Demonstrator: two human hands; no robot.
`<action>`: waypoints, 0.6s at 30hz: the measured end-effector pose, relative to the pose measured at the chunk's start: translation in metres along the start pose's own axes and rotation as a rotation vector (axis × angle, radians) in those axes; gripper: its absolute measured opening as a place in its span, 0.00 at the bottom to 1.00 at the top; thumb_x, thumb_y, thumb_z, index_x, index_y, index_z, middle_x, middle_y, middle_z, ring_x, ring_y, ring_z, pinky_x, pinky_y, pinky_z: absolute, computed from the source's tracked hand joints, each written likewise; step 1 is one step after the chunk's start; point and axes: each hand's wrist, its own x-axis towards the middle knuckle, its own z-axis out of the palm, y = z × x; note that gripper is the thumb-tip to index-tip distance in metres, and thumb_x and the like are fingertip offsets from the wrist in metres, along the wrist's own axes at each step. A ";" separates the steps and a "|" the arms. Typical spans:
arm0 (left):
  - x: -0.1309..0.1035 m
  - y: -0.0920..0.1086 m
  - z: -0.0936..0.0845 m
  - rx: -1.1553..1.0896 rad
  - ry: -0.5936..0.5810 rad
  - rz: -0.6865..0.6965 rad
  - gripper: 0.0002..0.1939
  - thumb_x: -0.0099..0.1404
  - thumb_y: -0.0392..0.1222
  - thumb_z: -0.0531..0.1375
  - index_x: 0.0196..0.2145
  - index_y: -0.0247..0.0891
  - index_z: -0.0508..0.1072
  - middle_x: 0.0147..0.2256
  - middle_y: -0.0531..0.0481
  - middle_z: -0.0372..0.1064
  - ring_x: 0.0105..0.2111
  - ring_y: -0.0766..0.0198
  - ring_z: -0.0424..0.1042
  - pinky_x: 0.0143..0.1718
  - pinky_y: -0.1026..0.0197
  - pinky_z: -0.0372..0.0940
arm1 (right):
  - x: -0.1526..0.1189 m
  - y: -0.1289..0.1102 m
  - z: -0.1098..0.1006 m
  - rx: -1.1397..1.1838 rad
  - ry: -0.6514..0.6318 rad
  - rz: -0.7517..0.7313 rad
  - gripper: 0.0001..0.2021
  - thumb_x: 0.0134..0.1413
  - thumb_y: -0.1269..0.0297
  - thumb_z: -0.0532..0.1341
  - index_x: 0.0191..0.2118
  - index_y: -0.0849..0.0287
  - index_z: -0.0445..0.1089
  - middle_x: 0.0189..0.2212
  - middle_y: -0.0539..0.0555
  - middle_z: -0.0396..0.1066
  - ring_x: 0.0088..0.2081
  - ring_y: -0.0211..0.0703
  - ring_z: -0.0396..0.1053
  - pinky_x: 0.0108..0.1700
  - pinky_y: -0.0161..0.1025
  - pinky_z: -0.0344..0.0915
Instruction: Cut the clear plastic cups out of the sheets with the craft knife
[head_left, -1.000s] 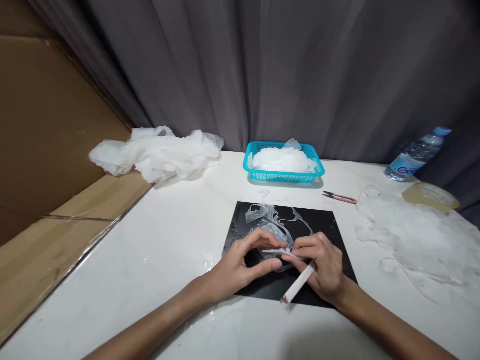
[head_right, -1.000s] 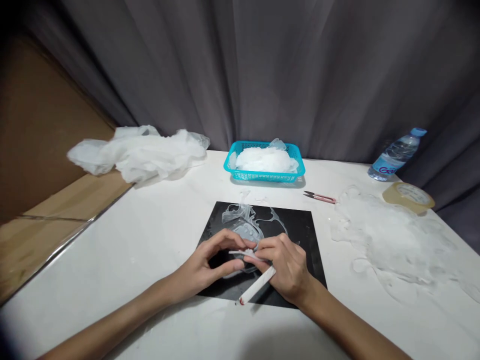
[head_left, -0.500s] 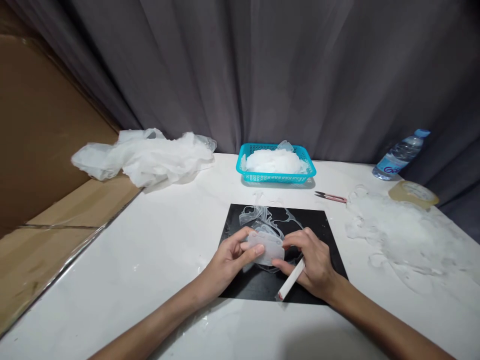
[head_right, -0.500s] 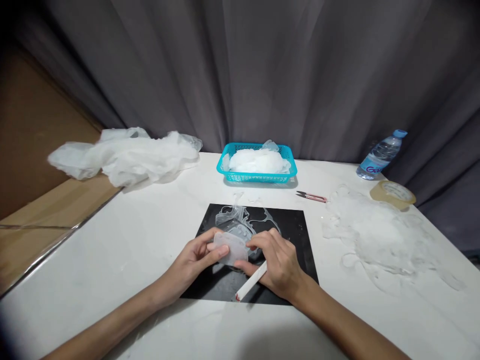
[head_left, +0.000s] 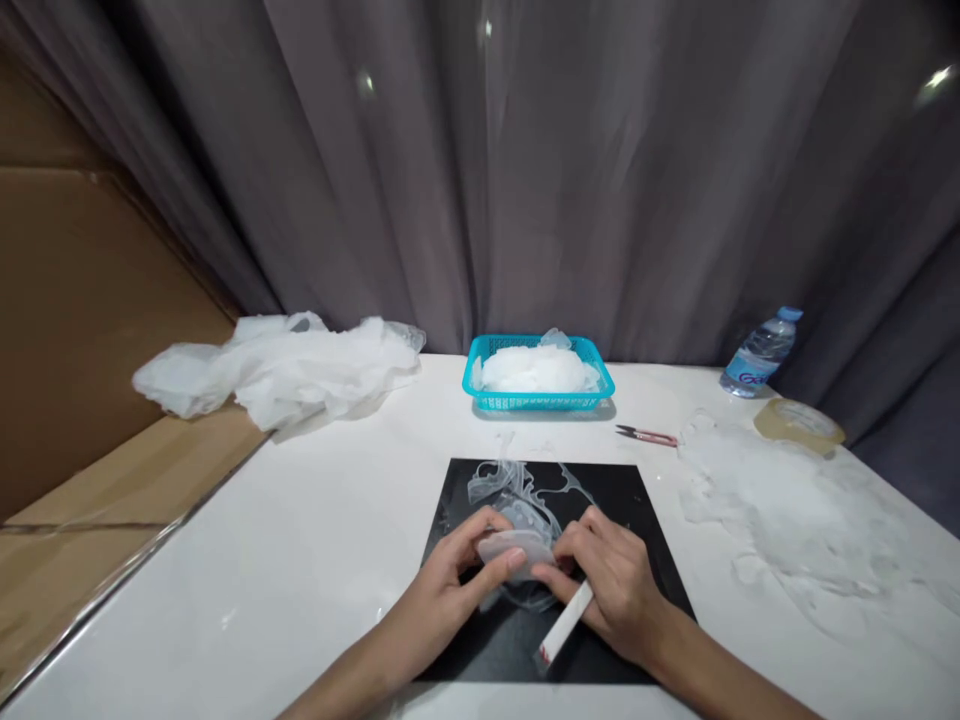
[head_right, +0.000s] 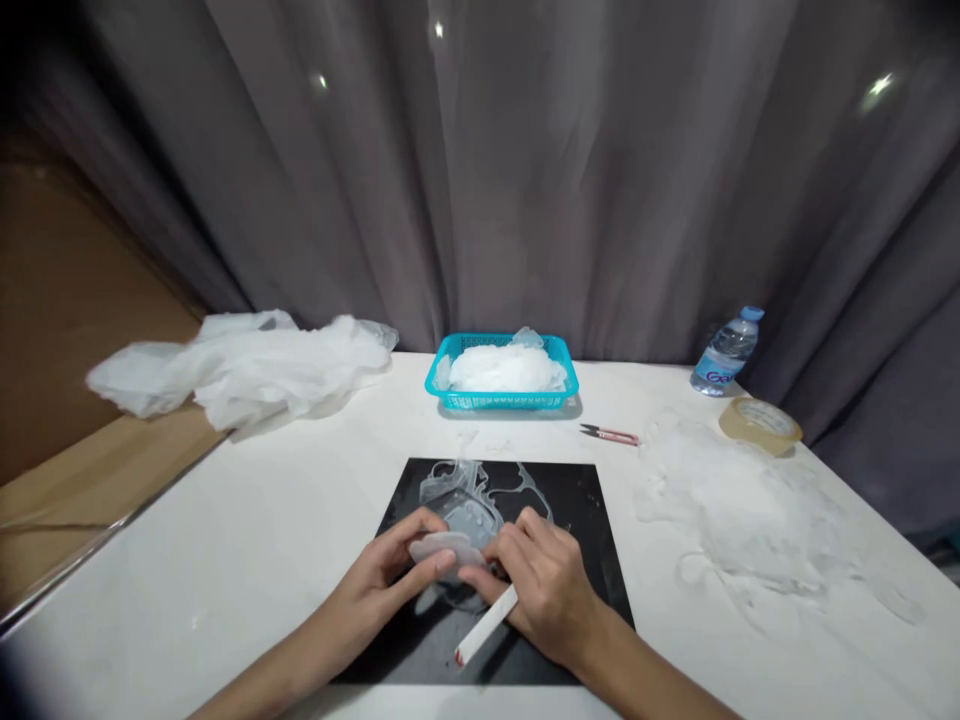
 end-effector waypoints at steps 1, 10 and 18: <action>0.007 0.002 -0.007 0.025 0.047 0.019 0.17 0.72 0.56 0.62 0.37 0.40 0.68 0.31 0.54 0.68 0.31 0.64 0.68 0.33 0.64 0.62 | 0.000 0.001 0.001 -0.038 -0.010 0.022 0.11 0.72 0.62 0.60 0.34 0.56 0.65 0.25 0.50 0.69 0.29 0.43 0.62 0.31 0.40 0.57; 0.163 0.051 -0.098 0.622 0.650 0.497 0.14 0.74 0.53 0.53 0.46 0.40 0.68 0.49 0.41 0.75 0.52 0.49 0.72 0.57 0.46 0.64 | -0.011 0.014 0.004 -0.262 -0.089 0.122 0.15 0.72 0.66 0.58 0.29 0.55 0.63 0.25 0.51 0.66 0.32 0.46 0.62 0.35 0.42 0.57; 0.183 0.003 -0.089 0.880 0.397 0.596 0.16 0.75 0.51 0.55 0.49 0.38 0.75 0.58 0.38 0.71 0.63 0.45 0.65 0.67 0.40 0.59 | -0.010 0.016 0.010 -0.249 -0.075 0.084 0.14 0.72 0.67 0.56 0.30 0.54 0.62 0.25 0.51 0.67 0.30 0.46 0.65 0.36 0.42 0.61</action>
